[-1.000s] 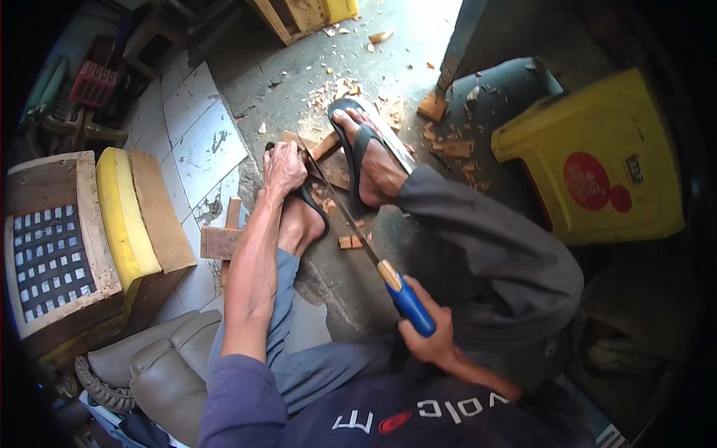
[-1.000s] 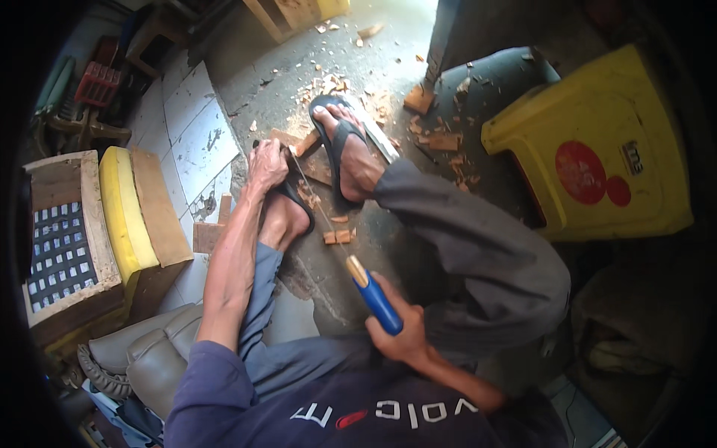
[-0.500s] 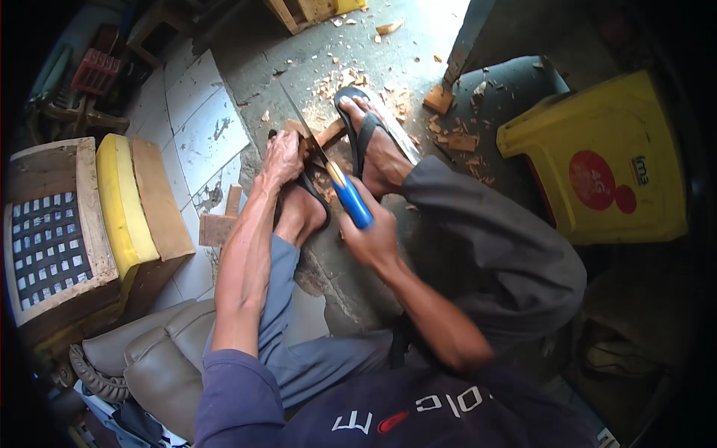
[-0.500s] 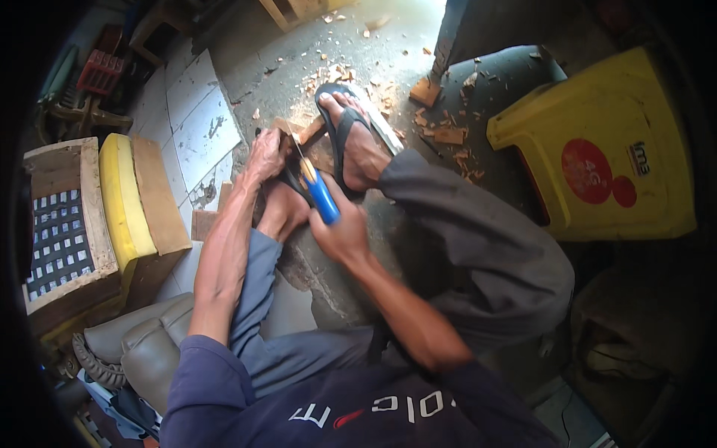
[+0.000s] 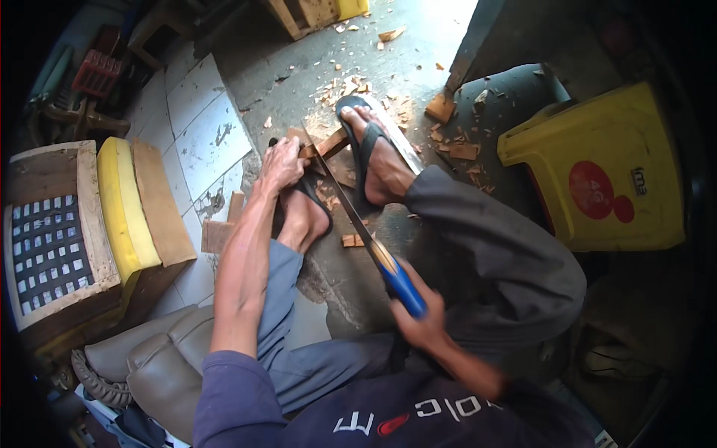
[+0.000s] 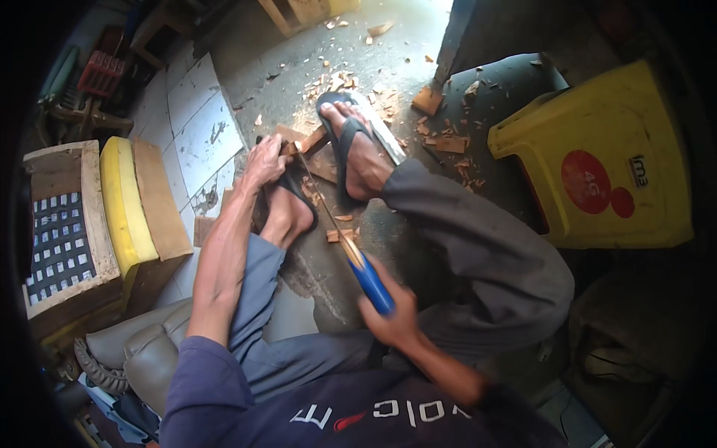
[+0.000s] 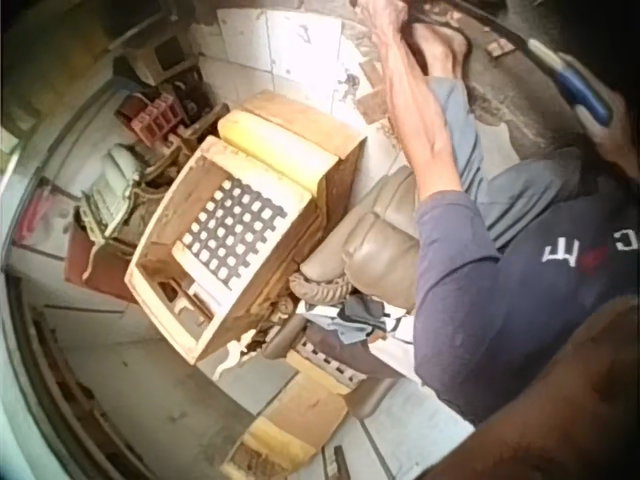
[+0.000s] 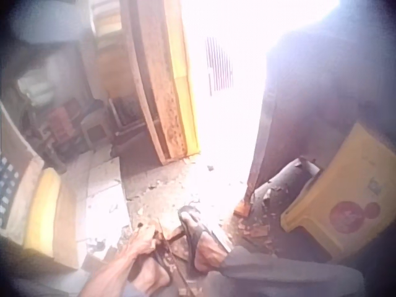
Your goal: The person shapes a wooden frame component by carving it with a knife and sawing details into it with a handsaw while supporting the wood pieces on the floor.
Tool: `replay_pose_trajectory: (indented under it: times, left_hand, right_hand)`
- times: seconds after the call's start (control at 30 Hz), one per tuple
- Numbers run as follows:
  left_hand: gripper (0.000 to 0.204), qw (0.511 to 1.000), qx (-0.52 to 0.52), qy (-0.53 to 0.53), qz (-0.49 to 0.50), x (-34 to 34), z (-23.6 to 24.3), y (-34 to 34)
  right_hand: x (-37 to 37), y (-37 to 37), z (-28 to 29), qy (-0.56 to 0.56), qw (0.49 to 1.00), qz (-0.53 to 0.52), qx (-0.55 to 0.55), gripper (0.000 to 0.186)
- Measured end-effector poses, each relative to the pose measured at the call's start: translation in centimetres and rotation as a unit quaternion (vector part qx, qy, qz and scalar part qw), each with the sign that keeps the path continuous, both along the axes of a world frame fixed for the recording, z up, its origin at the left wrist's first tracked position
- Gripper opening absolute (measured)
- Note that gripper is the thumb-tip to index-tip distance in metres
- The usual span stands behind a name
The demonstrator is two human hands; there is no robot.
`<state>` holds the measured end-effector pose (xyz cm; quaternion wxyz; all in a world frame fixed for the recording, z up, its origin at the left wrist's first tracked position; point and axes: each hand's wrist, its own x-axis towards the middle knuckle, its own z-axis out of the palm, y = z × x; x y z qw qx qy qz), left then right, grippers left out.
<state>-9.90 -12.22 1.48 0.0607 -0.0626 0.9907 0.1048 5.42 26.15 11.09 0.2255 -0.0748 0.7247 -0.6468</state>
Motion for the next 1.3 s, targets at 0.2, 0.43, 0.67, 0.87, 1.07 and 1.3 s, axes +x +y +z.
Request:
replay_pose_trajectory:
  times: [0.2,0.43,0.67,0.87,1.07,1.3]
  left_hand:
    - [0.034,1.000,-0.017,0.023,0.001,-1.1,-0.3,1.7]
    - [0.040,0.998,-0.049,0.026,-0.010,-0.9,-0.3,-0.7]
    - [0.039,0.998,0.022,-0.056,0.021,-0.9,0.6,0.2]
    - [0.025,0.997,0.002,0.053,0.064,-2.2,-2.9,-0.7]
    - [0.019,0.967,0.029,0.214,0.139,0.4,-6.3,0.1]
    - [0.035,0.971,0.082,0.045,0.218,4.8,0.0,10.2]
  right_hand:
    - [-8.3,-10.3,-2.4,0.004,0.998,-0.051,0.025,0.063]
    - [-1.2,-1.6,-0.5,0.079,0.997,-0.005,0.012,0.063]
    - [-1.5,-1.9,-1.3,0.044,0.999,-0.017,-0.006,0.063]
    - [-7.0,-9.0,-2.7,0.036,0.997,-0.064,-0.002,0.057]
    - [-2.2,0.3,-0.5,0.001,0.997,-0.068,0.045,0.065]
    - [-8.6,3.0,3.7,0.088,0.984,-0.143,-0.055,0.072]
